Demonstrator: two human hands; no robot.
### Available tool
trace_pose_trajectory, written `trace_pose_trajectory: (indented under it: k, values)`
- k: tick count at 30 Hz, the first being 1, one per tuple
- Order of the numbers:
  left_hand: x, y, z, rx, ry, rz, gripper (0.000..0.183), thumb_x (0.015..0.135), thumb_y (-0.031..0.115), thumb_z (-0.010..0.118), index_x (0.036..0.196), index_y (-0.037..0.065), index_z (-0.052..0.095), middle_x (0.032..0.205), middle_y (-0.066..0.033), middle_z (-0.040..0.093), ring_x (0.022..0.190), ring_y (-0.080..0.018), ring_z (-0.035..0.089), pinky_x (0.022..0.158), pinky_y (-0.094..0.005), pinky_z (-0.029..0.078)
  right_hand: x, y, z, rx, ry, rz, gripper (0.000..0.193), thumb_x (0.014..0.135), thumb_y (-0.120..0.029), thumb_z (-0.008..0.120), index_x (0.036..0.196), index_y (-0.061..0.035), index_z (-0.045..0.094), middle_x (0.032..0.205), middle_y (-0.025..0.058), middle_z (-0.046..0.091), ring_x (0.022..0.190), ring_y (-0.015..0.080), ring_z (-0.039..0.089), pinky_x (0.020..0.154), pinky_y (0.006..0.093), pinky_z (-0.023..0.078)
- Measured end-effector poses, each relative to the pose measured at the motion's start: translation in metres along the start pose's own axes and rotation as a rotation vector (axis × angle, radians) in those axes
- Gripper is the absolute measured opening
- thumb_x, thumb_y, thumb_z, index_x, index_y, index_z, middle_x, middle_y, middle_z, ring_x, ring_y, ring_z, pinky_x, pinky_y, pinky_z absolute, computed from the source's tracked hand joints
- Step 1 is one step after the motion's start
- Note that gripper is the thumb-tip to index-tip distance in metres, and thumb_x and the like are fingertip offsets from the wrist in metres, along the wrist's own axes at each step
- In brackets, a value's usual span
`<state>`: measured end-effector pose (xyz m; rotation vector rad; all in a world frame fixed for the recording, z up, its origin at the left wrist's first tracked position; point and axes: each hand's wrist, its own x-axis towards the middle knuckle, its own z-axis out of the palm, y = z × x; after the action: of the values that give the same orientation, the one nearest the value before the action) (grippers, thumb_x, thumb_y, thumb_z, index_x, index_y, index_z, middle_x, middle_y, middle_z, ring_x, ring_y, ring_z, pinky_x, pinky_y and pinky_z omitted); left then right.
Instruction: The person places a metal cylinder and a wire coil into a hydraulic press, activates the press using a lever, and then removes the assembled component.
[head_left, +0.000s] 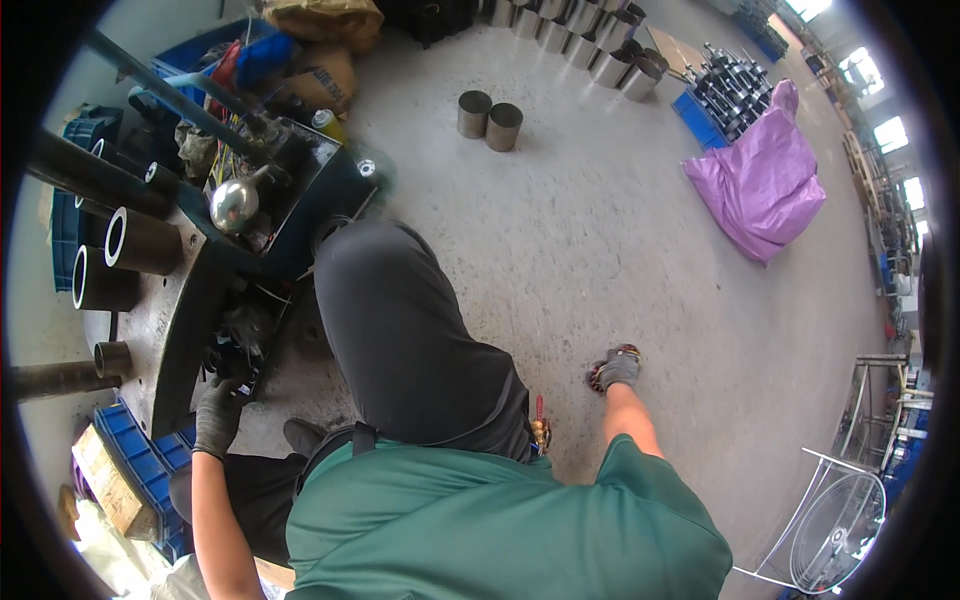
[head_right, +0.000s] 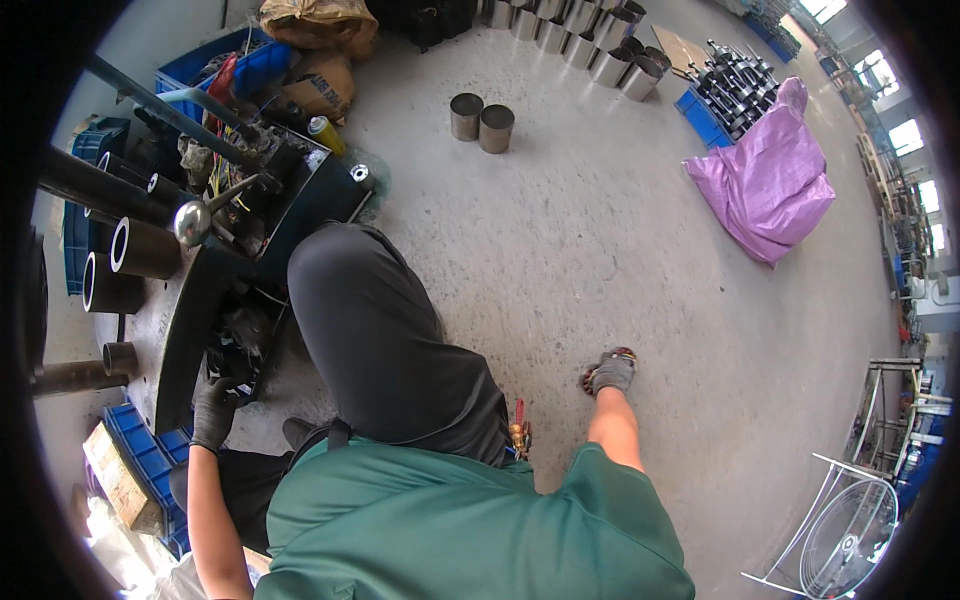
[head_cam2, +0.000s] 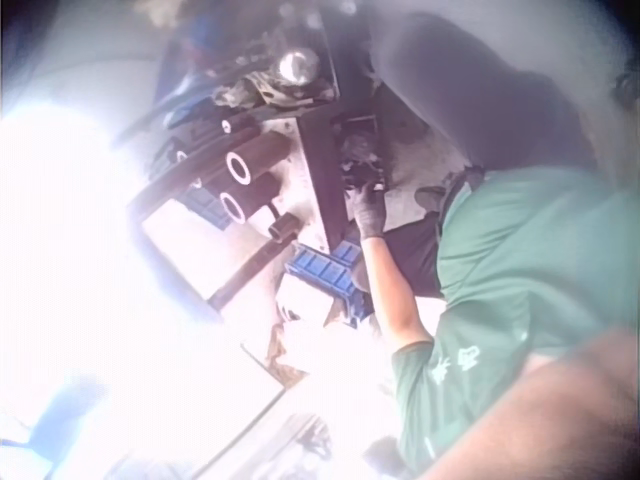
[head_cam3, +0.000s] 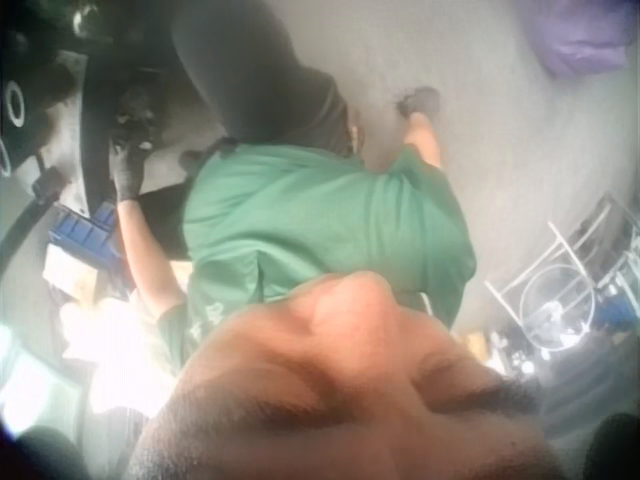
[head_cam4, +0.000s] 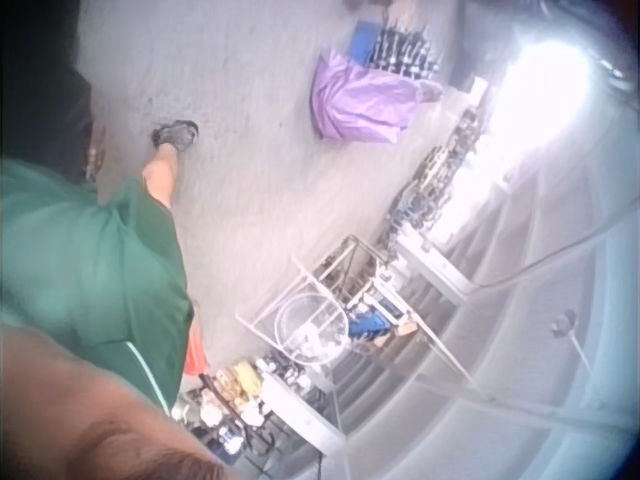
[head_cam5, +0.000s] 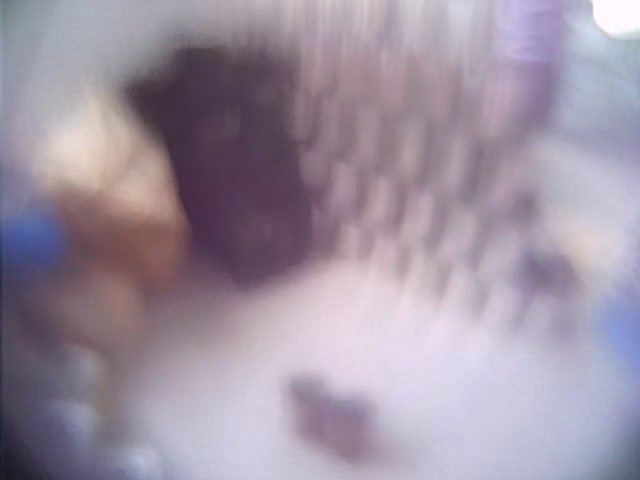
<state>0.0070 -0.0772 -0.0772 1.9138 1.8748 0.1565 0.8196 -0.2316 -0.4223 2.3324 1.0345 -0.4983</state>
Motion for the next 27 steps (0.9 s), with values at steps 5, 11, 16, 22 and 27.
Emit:
trace_pose_trajectory:
  k: [5, 11, 16, 22, 27]
  values:
    - [0.031, 0.02, 0.031, -0.041, 0.013, 0.087, 0.031, 0.087, -0.004, 0.069, 0.117, 0.006, 0.075, 0.112, -0.0166, 0.072, 0.092, -0.032, 0.072, 0.083, -0.0401, 0.058, 0.028, 0.1, -0.026, 0.591, -0.032, 0.502, 0.032, 0.093, -0.032, 0.077, 0.118, -0.0123, 0.077, 0.127, 0.0147, 0.076, 0.114, 0.0331, 0.074, 0.089, 0.0458, 0.062]
    - [0.019, 0.014, -0.005, 0.043, 0.005, 0.034, 0.037, 0.084, -0.005, 0.07, 0.118, 0.009, 0.076, 0.122, -0.0184, 0.072, 0.11, -0.0394, 0.069, 0.092, -0.0433, 0.056, -0.021, 0.031, -0.149, 0.47, 0.287, 0.025, 0.035, 0.091, -0.025, 0.079, 0.123, -0.0109, 0.075, 0.129, 0.0163, 0.074, 0.115, 0.036, 0.072, 0.092, 0.0457, 0.06]
    - [0.004, 0.054, -0.039, 0.313, 0.072, 0.095, 0.023, 0.087, 0.01, 0.075, 0.111, 0.01, 0.078, 0.105, -0.0199, 0.073, 0.108, -0.0404, 0.065, 0.089, -0.0507, 0.052, -0.15, -0.124, -0.291, 0.809, 0.182, -0.883, 0.038, 0.092, -0.024, 0.078, 0.126, -0.0095, 0.073, 0.129, 0.016, 0.074, 0.117, 0.0345, 0.071, 0.095, 0.0449, 0.059]
    - [0.017, 0.033, -0.023, 0.033, 0.131, 0.163, 0.017, 0.095, 0.016, 0.068, 0.11, 0.012, 0.076, 0.106, -0.0179, 0.072, 0.1, -0.0388, 0.07, 0.087, -0.0485, 0.056, -0.287, -0.282, -0.361, 0.504, -0.263, -1.625, 0.041, 0.092, -0.022, 0.077, 0.13, -0.0078, 0.071, 0.13, 0.0156, 0.074, 0.118, 0.0327, 0.07, 0.097, 0.0439, 0.058]
    - [-0.003, 0.019, -0.028, 0.027, 0.533, 0.111, 0.02, 0.084, 0.028, 0.074, 0.098, 0.014, 0.076, 0.099, -0.0151, 0.071, 0.094, -0.0404, 0.069, 0.08, -0.0501, 0.057, -0.354, -0.375, -0.389, 0.096, -0.363, -1.915, 0.043, 0.093, -0.02, 0.077, 0.133, -0.0063, 0.069, 0.131, 0.0153, 0.074, 0.12, 0.0312, 0.069, 0.1, 0.0431, 0.057]
